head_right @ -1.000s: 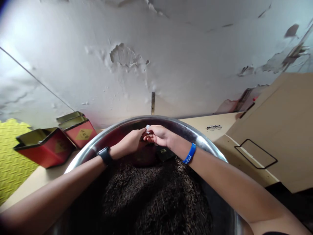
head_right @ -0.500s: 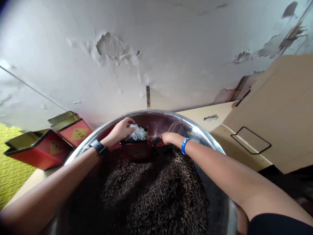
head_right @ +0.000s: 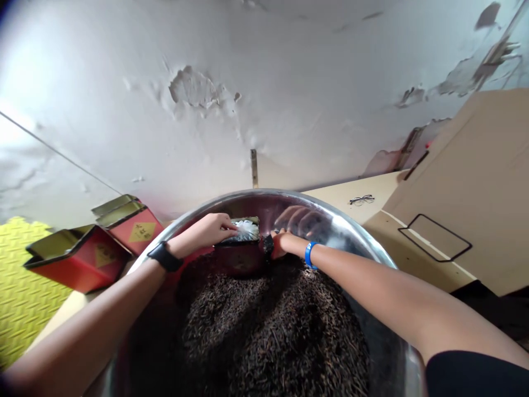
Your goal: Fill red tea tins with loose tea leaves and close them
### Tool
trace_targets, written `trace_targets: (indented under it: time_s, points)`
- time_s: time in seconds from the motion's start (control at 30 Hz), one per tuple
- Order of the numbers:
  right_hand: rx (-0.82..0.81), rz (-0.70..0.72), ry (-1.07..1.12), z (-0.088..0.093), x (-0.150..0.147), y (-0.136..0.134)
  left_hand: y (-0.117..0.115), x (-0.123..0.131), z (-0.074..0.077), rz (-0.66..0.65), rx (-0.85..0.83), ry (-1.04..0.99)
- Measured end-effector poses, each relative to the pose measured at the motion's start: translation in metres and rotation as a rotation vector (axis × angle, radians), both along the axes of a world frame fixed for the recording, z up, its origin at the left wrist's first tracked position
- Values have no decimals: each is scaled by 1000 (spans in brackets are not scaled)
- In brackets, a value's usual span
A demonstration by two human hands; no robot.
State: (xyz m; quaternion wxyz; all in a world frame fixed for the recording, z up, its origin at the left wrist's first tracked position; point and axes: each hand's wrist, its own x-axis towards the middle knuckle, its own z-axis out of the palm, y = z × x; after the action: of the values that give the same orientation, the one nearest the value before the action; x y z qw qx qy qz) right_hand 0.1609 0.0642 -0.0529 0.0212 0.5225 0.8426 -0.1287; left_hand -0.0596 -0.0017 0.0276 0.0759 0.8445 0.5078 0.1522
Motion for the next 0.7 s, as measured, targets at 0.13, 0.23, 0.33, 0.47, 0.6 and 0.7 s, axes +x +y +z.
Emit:
trace_targets:
  time_s: [0.13,0.23,0.33,0.47,0.6,0.7]
  points:
    - [23,-60,15,46,10,13,7,0,-10,49,-35,-101]
    - [136,52,132,82,16,11,10,-1,-14,75,-50,-213]
    - [199,325,346,94,10,-5,14,-8,-15,106,-54,-313]
    - [128,542,339,75,-7,-24,22,-27,-19,213,-48,-363]
    - [190,556,290,59,-19,-25,29,-40,-23,374,-177,-576]
    - [250,553,271,55,-24,-24,30,-35,-26,336,-255,-487]
